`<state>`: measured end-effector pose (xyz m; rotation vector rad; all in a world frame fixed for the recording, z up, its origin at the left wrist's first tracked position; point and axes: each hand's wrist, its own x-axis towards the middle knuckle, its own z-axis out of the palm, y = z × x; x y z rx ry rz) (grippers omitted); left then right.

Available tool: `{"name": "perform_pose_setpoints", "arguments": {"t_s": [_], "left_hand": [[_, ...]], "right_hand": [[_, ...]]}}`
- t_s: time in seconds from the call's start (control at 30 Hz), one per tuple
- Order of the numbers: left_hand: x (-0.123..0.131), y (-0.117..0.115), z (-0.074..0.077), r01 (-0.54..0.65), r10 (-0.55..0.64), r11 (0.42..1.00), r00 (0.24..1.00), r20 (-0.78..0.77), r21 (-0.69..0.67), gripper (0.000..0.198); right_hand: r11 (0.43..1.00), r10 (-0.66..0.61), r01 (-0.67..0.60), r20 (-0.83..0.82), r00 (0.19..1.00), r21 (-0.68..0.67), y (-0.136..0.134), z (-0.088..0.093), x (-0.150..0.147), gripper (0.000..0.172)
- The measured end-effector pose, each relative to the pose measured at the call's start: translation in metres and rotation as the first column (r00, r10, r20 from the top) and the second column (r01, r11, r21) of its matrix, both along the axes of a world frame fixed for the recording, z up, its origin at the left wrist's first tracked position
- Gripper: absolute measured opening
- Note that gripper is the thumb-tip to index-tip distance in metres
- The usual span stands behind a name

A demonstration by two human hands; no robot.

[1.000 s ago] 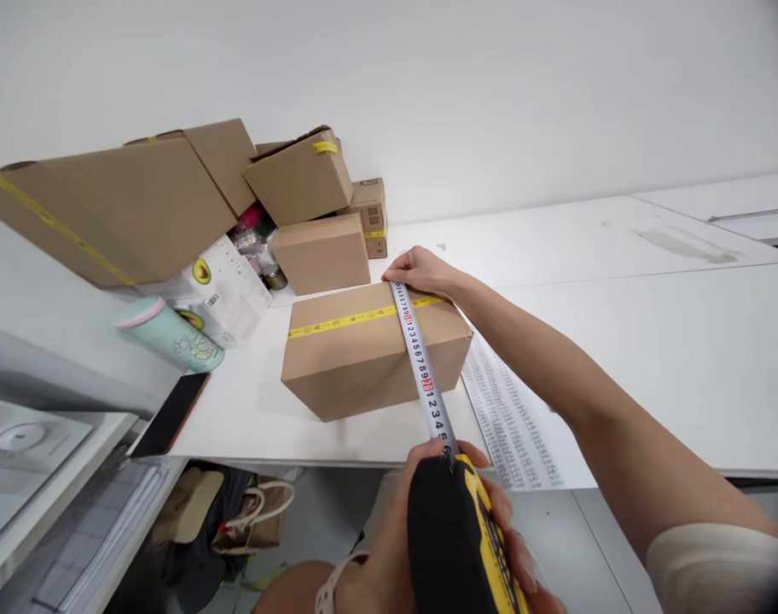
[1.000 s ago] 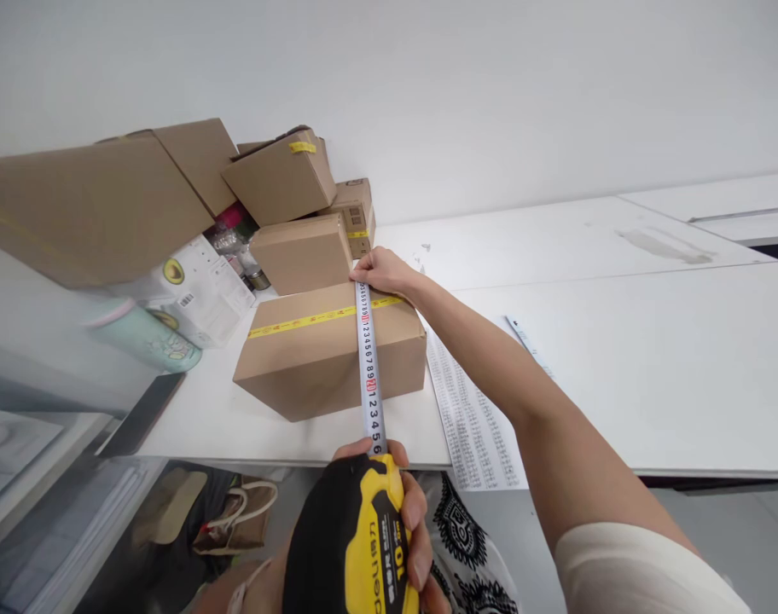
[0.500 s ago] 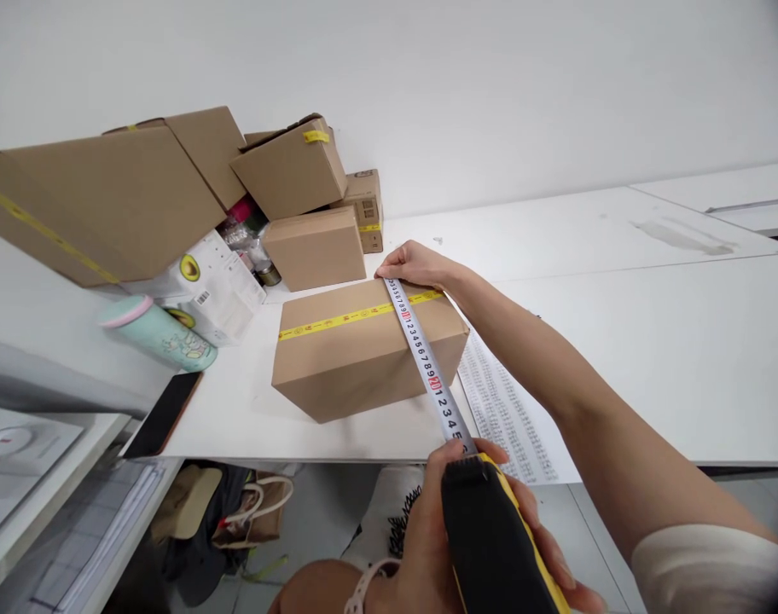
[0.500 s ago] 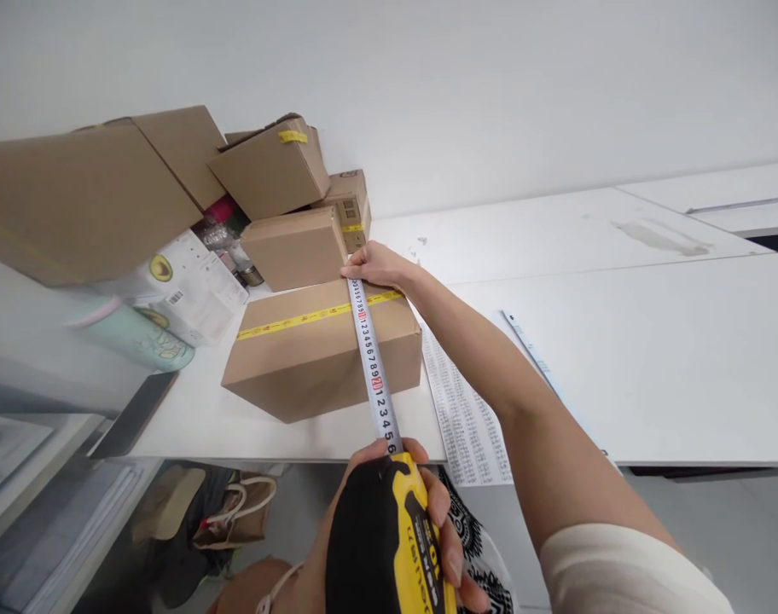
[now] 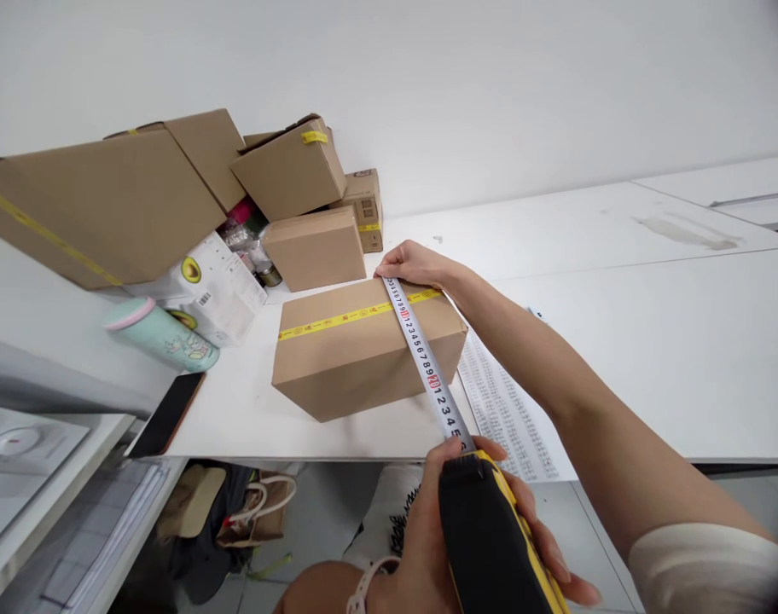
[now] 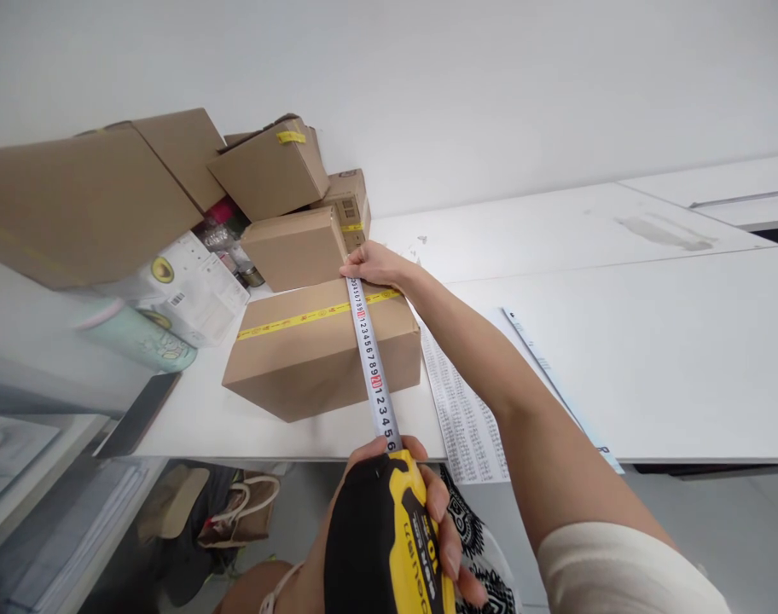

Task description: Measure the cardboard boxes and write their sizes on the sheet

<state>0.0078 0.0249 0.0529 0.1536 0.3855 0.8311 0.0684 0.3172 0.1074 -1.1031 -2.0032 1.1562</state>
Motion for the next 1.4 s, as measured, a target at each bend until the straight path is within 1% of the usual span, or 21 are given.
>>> {"name": "perform_pose_setpoints", "arguments": {"t_s": [0.1,0.2,0.3,0.37,0.4,0.47,0.5,0.53,0.57,0.63,0.7,0.77,0.83,0.93,0.97,1.0,1.1,1.17,1.23,1.3,1.4], "left_hand": [[-0.005,0.001,-0.005,-0.027,0.027,0.999,1.0,0.002,0.023,0.038],[-0.024,0.004,-0.002,0.024,-0.018,0.997,0.997,-0.069,0.077,0.037],[-0.057,0.007,0.015,0.093,-0.043,0.984,0.954,-0.296,0.155,0.041],[-0.078,0.01,0.029,0.145,0.016,0.955,0.849,-0.529,0.26,0.042],[-0.086,0.011,0.034,0.179,0.065,0.932,0.771,-0.634,0.314,0.042],[-0.097,0.014,0.041,0.247,0.183,0.881,0.609,-0.772,0.404,0.039],[-0.1,0.015,0.042,0.26,0.246,0.861,0.539,-0.806,0.437,0.037],[-0.1,0.016,0.042,0.261,0.304,0.846,0.481,-0.822,0.466,0.034],[-0.1,0.017,0.04,0.251,0.354,0.835,0.438,-0.827,0.49,0.033],[-0.098,0.015,0.035,0.232,0.418,0.822,0.375,-0.827,0.521,0.033],[-0.099,0.01,0.029,0.23,0.465,0.81,0.309,-0.83,0.54,0.035],[-0.105,0.002,0.023,0.191,0.538,0.793,0.227,-0.812,0.579,0.033],[-0.117,-0.008,0.018,0.065,0.616,0.772,0.171,-0.769,0.633,0.03],[-0.142,-0.017,0.013,-0.236,0.663,0.745,0.153,-0.733,0.624,0.029],[-0.15,-0.018,0.012,-0.331,0.659,0.735,0.147,-0.737,0.591,0.027],[-0.156,-0.016,0.01,-0.407,0.646,0.727,0.134,-0.751,0.552,0.027],[-0.168,-0.002,0.004,-0.517,0.577,0.73,0.114,-0.809,0.447,0.033],[-0.17,0.009,0.002,-0.528,0.534,0.753,0.143,-0.833,0.392,0.03],[-0.17,0.018,0.005,-0.517,0.505,0.777,0.172,-0.846,0.359,0.025],[-0.171,0.024,0.017,-0.479,0.479,0.808,0.193,-0.857,0.343,0.023],[-0.173,0.036,0.047,-0.427,0.475,0.823,0.155,-0.866,0.374,0.021]], "right_hand": [[1.0,-0.012,0.012,-0.061,0.998,-0.013,0.002,0.002,0.003,0.018],[0.988,-0.088,0.115,-0.237,0.968,0.103,-0.003,0.017,0.02,0.021],[0.896,-0.183,0.334,-0.442,0.878,0.293,-0.028,0.046,0.049,0.024],[0.821,-0.164,0.423,-0.552,0.817,0.384,-0.057,0.067,0.066,0.022],[0.778,-0.101,0.451,-0.622,0.777,0.437,-0.074,0.075,0.072,0.016],[0.698,-0.008,0.487,-0.675,0.738,0.525,-0.11,0.083,0.076,0.01],[0.679,-0.015,0.507,-0.68,0.733,0.531,-0.128,0.082,0.075,0.01],[0.659,-0.028,0.535,-0.694,0.719,0.528,-0.145,0.077,0.072,0.013],[0.68,-0.034,0.502,-0.661,0.749,0.534,-0.16,0.07,0.068,0.017],[0.763,-0.063,0.408,-0.569,0.82,0.502,-0.186,0.047,0.059,0.02],[0.845,-0.011,0.25,-0.452,0.892,0.473,-0.204,0.02,0.053,0.024],[0.892,0.017,0.157,-0.378,0.926,0.423,-0.215,-0.005,0.053,0.034],[0.883,-0.134,0.293,-0.4,0.907,0.367,-0.216,-0.029,0.061,0.034],[0.792,-0.46,0.569,-0.397,0.794,0.221,-0.204,-0.063,0.079,0.033],[0.788,-0.509,0.591,-0.36,0.782,0.17,-0.198,-0.075,0.084,0.034],[0.809,-0.52,0.576,-0.317,0.793,0.116,-0.192,-0.088,0.089,0.035],[0.901,-0.429,0.433,-0.236,0.872,-0.04,-0.179,-0.118,0.091,0.048],[0.943,-0.334,0.324,-0.249,0.909,-0.083,-0.177,-0.126,0.087,0.055],[0.968,-0.25,0.243,-0.269,0.93,-0.061,-0.179,-0.121,0.082,0.057],[0.972,-0.229,0.234,-0.248,0.941,-0.008,-0.181,-0.104,0.08,0.057],[0.933,-0.33,0.351,-0.192,0.924,0.085,-0.176,-0.07,0.081,0.057]]}}
